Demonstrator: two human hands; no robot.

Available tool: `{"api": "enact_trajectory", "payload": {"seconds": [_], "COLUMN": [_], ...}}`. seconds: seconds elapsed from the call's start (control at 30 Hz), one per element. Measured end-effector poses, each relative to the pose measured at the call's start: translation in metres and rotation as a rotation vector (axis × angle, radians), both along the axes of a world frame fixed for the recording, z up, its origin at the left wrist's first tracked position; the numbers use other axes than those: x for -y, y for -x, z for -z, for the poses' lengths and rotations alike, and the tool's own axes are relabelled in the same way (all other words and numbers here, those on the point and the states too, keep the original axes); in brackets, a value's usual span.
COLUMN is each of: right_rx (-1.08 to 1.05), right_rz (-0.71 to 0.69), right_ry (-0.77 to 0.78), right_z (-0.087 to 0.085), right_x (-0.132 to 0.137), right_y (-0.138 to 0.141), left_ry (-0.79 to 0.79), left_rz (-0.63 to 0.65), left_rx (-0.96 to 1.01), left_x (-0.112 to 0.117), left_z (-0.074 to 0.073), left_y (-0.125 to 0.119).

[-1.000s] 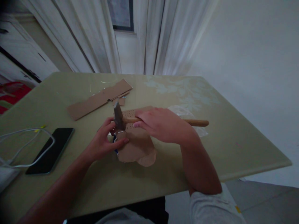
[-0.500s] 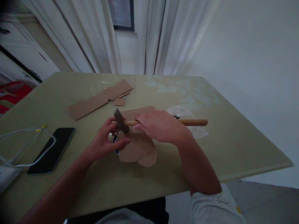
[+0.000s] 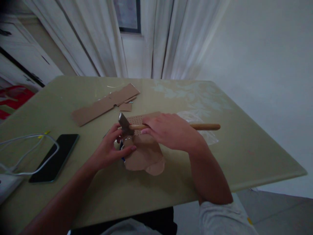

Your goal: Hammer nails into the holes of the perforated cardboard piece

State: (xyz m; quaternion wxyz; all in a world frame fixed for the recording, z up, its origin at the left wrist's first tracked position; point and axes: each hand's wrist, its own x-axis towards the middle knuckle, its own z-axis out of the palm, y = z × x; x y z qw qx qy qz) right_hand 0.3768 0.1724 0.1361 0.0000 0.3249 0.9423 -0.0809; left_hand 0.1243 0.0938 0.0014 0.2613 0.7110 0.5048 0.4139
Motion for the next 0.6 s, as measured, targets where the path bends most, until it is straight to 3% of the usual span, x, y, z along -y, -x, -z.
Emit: {"api": "enact_trajectory", "payload": {"seconds": [0.2,0.27,0.47,0.6], "right_rx": [-0.514,-0.568,-0.076,0.006], "right_rz": [0.103,0.106,-0.043,-0.018], "right_ry": [-0.071,-0.057,-0.003,-0.008], "right_z": [-0.013,-0.015,-0.009,-0.006], "right_x": [0.000,0.001,0.006,0.008], "right_y": [-0.013,-0.016,-0.010,0.000], "left_ry": [-0.015,-0.003,0.050,0.070], "left_rz": [0.027,0.042,0.062,0.072], "left_rx": [0.031,0.042,0.098,0.125], "left_x": [0.000,-0.001,-0.004,-0.006], "left_z": [0.001,0.002,0.009,0.013], "left_y": [0.000,0.001,0.003,0.003]}}
